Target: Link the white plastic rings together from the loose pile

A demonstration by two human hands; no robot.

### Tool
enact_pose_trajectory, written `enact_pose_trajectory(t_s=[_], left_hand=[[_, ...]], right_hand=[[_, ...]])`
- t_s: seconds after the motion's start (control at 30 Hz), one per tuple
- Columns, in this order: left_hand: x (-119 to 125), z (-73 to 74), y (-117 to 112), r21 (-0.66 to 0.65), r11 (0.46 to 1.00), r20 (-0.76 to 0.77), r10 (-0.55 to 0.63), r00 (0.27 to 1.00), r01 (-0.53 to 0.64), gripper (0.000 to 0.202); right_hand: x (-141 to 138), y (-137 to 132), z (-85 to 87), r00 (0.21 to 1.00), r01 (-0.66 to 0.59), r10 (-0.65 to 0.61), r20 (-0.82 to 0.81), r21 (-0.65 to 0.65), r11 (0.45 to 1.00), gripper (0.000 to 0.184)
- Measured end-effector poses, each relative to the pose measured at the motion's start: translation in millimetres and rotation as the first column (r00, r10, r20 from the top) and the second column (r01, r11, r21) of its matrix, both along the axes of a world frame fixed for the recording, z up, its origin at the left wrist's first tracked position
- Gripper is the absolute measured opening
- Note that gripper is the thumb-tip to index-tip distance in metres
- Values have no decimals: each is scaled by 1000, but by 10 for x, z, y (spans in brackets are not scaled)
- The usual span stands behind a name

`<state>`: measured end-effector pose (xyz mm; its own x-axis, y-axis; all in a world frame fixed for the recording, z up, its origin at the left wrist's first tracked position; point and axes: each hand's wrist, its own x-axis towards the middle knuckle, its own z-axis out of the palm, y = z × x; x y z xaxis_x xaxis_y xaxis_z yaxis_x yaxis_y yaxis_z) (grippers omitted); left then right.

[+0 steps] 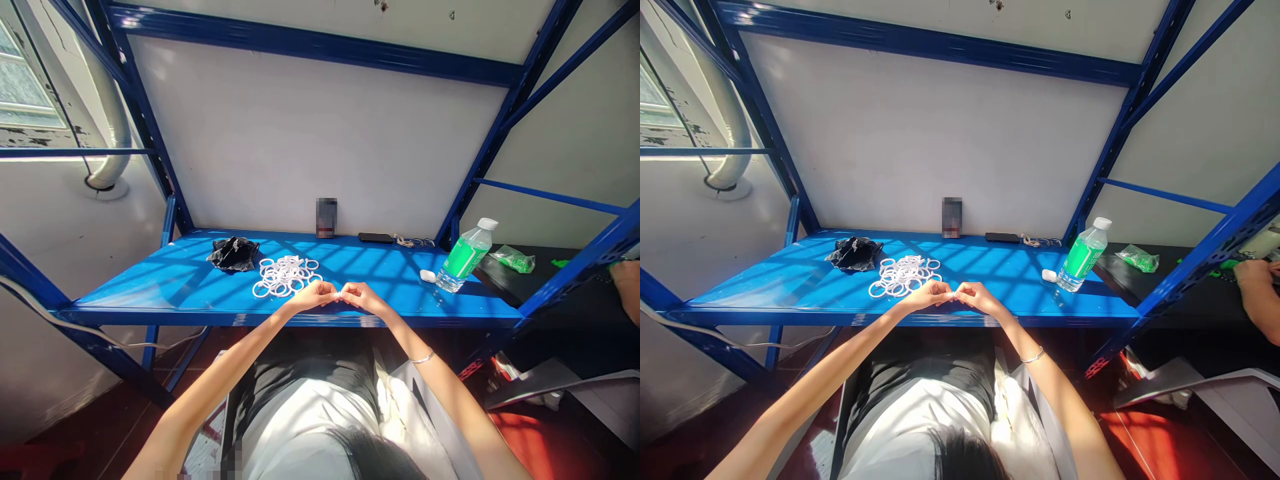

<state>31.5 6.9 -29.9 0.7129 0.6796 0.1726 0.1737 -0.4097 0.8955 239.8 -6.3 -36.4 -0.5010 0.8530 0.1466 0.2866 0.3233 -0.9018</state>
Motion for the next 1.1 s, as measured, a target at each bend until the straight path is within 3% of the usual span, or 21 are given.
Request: enact_pose_trajectory(t_s=[0.27,0.87,1.1], left_hand=[[11,-23,28,-28,999,54,36,998,-34,52],[3,-18,10,22,1000,4,21,1000,-21,52],[3,-42,30,26,1000,4,1,1000,-2,54]], right_hand=[[14,85,-62,997,19,-23,-78,-43,999,44],[-16,25,-11,999,37,-37,-9,13,999,45],[-4,62,-66,999,15,-15,-32,4,1000,43]])
